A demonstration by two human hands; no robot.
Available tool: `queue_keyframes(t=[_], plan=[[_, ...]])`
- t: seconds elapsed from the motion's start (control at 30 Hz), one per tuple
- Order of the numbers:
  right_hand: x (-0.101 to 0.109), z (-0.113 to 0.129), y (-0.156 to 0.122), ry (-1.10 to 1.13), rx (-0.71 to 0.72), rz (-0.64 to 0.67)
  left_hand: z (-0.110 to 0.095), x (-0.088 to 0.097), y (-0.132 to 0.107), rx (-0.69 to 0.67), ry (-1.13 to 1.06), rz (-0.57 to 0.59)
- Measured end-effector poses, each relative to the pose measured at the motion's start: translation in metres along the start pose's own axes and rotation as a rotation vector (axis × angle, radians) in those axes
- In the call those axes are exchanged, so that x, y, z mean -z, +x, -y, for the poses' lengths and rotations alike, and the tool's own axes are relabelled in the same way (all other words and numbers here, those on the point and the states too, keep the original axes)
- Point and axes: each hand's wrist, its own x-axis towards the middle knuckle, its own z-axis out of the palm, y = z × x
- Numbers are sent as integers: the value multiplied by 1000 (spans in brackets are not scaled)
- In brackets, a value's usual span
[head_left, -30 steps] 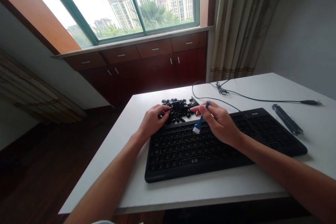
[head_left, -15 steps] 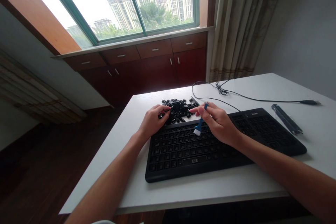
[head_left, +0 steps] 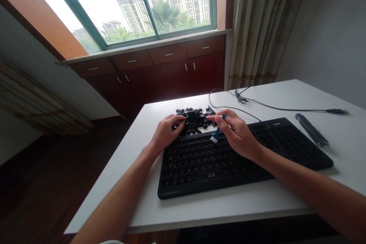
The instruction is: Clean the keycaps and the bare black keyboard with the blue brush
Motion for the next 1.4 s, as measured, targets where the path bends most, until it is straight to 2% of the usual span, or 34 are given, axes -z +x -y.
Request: queue_keyframes(t=[0.17, 0.4, 0.6, 0.77, 1.13, 1.4], plan=[[-1, -2, 1, -17, 0, 6, -1, 1, 0, 10, -7, 11], [-1, -2, 0, -86, 115, -63, -1, 1, 0, 24, -16, 26], [0, 1, 1, 32, -13, -59, -1, 0, 0, 11, -11, 19], [1, 2, 1, -1, 1, -126, 0, 0, 0, 11, -10, 16], [2, 3, 1, 73, -60, -83, -1, 0, 0, 13, -7, 16], [2, 2, 1, 72, -46, -88, -3, 1, 1, 0, -1, -1]])
